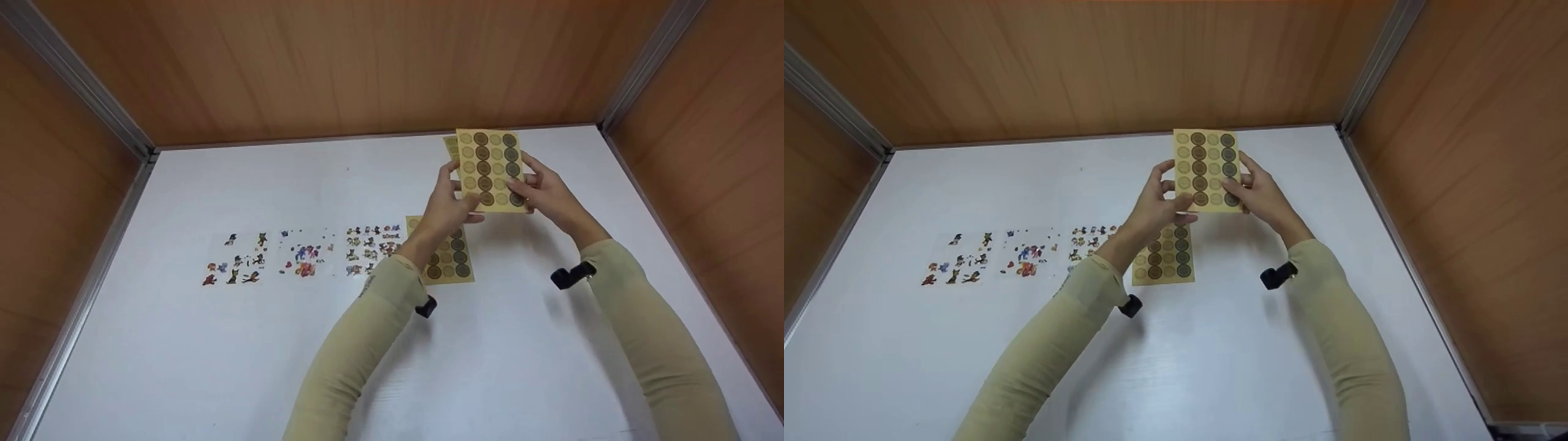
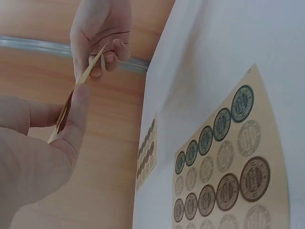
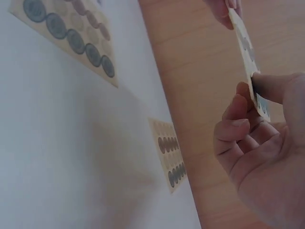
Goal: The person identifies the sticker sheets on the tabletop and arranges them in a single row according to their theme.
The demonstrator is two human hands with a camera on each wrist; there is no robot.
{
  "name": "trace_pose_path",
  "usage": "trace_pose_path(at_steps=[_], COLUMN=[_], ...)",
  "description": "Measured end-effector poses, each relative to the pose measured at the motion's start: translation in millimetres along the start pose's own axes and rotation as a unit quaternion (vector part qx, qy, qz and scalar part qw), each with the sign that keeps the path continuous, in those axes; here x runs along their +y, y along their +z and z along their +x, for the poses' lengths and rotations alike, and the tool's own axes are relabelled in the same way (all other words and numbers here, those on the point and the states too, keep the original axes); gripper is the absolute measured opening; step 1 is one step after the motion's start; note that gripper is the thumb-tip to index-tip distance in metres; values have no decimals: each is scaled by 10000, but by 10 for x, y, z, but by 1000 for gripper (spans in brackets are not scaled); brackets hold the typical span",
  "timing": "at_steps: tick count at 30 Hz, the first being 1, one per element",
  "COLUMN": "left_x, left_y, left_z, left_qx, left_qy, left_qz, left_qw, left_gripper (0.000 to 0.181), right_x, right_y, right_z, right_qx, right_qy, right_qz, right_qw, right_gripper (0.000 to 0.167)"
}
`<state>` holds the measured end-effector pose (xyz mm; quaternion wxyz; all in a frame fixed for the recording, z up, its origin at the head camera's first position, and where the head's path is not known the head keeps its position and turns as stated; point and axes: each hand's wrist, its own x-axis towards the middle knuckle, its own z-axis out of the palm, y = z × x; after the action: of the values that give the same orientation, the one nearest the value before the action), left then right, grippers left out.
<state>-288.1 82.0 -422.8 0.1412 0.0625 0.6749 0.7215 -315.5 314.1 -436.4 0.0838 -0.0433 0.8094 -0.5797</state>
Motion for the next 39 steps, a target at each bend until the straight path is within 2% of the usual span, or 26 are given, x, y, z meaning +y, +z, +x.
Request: trace_pose_path(at_steps=[3,5,7,9,13,15,19,21,23,24,26,29,35,39], left_x=[-113,-197,-277,-350,-435,-461,-496,-513,-526,-533,-550,-574,-622,-639], left_y=[111,152,174,191,230,252,311,353,407,435,495,555,589,579], left_z=[-42,-70,-97,-117,-150,-169,-207,-225,-235,-238,-248,-257,-258,-262], left_qx=[-166,-266,-361,-446,-497,-494,-605,-733,-850,-898,-954,-971,-983,-970], left_qy=[20,31,27,-42,-323,-493,-733,-732,-684,-636,-563,-557,-714,-763], left_qz=[439,919,1522,2096,3074,3519,4474,4847,5106,5178,5274,5338,5520,5506], left_qw=[9989,9954,9877,9768,9497,9335,8893,8685,8529,8484,8423,8382,8250,8256], left_gripper=[78,79,81,85,98,108,124,127,128,127,127,125,123,123], right_x=[91,169,255,346,494,552,639,671,702,713,747,761,755,769], right_y=[-83,-117,-134,-137,-116,-97,-79,-92,-119,-136,-173,-198,-173,-151], right_z=[-148,-225,-282,-332,-417,-451,-515,-549,-584,-600,-631,-665,-668,-651], right_qx=[68,-6,-173,-362,-641,-763,-914,-867,-768,-721,-631,-557,-580,-577], right_qy=[-68,-33,26,116,235,262,192,161,172,162,168,74,-69,-68], right_qz=[-82,-182,-326,-465,-805,-1003,-1570,-1953,-2243,-2358,-2507,-2682,-3005,-3163], right_qw=[9999,9998,9993,9982,9944,9917,9832,9768,9713,9690,9659,9617,9520,9469], right_gripper=[85,88,89,89,88,88,85,84,83,82,80,77,76,76])
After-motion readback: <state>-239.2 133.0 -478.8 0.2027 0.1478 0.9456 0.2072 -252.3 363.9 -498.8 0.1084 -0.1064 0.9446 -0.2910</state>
